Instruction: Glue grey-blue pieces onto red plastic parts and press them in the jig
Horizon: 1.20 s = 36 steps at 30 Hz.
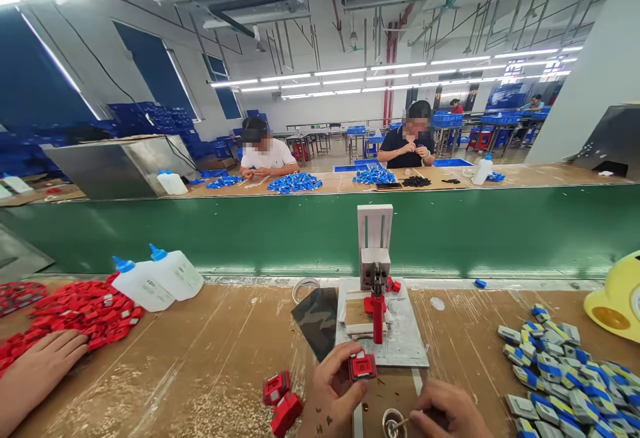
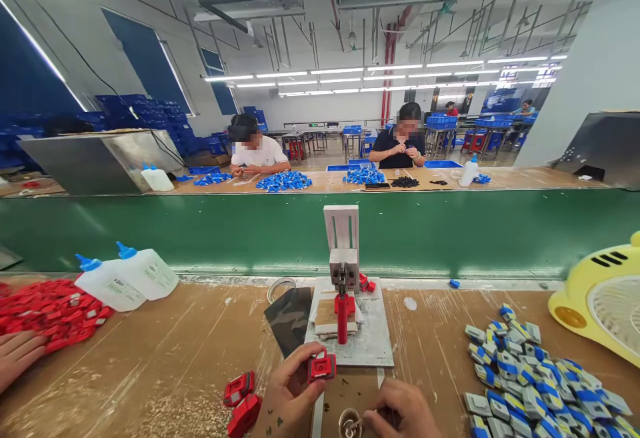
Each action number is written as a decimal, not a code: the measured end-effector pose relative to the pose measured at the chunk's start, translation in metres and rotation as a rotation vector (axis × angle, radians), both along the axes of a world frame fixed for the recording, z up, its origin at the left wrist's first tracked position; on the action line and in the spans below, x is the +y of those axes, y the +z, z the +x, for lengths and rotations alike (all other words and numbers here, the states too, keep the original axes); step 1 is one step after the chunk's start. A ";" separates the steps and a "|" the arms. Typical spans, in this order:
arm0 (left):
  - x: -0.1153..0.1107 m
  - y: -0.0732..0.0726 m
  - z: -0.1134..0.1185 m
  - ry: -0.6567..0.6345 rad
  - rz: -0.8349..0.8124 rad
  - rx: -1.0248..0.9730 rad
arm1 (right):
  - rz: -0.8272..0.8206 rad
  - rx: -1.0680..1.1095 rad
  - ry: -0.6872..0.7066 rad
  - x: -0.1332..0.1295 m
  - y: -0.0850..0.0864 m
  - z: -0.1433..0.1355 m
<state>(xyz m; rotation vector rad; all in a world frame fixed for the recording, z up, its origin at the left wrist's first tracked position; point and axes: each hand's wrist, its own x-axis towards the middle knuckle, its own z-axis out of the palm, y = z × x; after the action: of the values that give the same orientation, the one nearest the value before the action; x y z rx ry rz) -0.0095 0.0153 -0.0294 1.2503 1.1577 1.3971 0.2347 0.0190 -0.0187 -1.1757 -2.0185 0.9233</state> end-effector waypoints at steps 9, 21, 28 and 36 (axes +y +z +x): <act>-0.005 -0.011 0.001 -0.047 0.163 0.168 | -0.076 0.135 -0.113 -0.002 0.041 0.014; -0.008 -0.002 -0.001 -0.193 0.291 0.337 | -0.034 0.203 -0.163 0.007 0.031 -0.027; 0.000 -0.008 -0.015 -0.235 0.429 0.449 | 0.118 0.059 -0.108 0.011 0.029 -0.012; -0.002 -0.017 -0.005 -0.009 0.398 0.414 | 0.166 -0.103 0.140 0.003 0.018 -0.010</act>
<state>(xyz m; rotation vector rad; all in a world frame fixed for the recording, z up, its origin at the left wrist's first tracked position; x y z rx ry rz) -0.0149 0.0132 -0.0462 1.8926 1.1720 1.4464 0.2249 0.0219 -0.0008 -1.0204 -2.2364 0.7566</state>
